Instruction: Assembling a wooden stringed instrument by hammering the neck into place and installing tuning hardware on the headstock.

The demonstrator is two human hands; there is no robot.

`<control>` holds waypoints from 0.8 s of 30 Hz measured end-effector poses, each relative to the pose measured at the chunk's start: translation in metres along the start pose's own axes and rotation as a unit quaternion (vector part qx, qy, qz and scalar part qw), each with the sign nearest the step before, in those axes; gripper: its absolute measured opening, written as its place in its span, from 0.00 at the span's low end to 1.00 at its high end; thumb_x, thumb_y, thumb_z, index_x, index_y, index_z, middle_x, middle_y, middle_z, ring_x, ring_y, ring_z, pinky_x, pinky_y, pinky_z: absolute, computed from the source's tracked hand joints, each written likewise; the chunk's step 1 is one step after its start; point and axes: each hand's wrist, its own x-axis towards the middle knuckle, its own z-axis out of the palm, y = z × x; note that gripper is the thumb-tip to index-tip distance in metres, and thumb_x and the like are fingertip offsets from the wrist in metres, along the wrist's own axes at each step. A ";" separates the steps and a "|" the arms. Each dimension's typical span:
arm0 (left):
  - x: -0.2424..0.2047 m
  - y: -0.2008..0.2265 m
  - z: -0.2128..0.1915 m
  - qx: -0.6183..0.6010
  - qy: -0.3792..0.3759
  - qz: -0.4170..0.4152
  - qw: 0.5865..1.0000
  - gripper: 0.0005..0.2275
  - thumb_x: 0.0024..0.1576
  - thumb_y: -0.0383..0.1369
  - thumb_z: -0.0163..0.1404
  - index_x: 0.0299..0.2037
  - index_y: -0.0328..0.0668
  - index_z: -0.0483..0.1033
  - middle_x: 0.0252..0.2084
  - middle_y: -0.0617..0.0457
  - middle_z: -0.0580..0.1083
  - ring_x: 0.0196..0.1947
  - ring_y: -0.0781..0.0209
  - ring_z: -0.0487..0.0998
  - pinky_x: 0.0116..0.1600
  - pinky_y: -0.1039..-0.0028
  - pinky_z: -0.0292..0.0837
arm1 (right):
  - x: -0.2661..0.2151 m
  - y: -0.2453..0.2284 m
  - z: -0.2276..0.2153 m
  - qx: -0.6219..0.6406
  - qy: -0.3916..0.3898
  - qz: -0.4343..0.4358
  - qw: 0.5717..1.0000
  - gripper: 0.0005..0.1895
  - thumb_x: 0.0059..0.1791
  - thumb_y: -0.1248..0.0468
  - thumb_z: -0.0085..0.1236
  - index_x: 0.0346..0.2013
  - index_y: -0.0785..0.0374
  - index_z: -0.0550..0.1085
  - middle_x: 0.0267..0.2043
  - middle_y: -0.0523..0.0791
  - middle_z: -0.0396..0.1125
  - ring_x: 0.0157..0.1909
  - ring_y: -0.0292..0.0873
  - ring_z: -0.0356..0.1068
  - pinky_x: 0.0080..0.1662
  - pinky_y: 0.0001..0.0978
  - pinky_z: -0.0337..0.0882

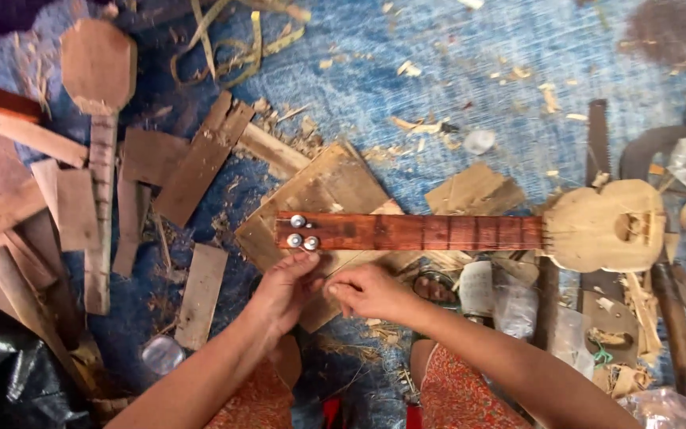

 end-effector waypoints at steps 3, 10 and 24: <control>0.000 -0.002 -0.001 -0.039 -0.006 0.003 0.999 0.08 0.54 0.27 0.63 0.39 0.39 0.76 0.33 0.57 0.75 0.38 0.62 0.76 0.42 0.73 0.81 | 0.008 -0.010 0.020 0.449 -0.106 0.243 0.853 0.20 0.55 0.59 0.48 0.61 0.60 0.72 0.19 0.48 0.69 0.14 0.37 0.65 0.14 0.20 0.61; -0.001 0.000 -0.002 -0.049 -0.051 0.012 0.997 0.05 0.53 0.28 0.64 0.35 0.39 0.81 0.32 0.57 0.79 0.33 0.67 0.78 0.40 0.82 0.78 | 0.015 -0.011 0.016 0.587 0.090 0.220 0.774 0.19 0.57 0.60 0.49 0.60 0.64 0.71 0.37 0.52 0.72 0.32 0.45 0.73 0.27 0.34 0.76; 0.001 -0.001 0.003 -0.077 -0.049 0.014 0.996 0.05 0.52 0.26 0.65 0.34 0.37 0.81 0.31 0.54 0.81 0.30 0.67 0.82 0.37 0.83 0.80 | 0.037 -0.001 -0.019 0.287 0.115 -0.007 0.951 0.12 0.57 0.69 0.41 0.44 0.69 0.75 0.24 0.51 0.72 0.21 0.47 0.75 0.27 0.36 0.78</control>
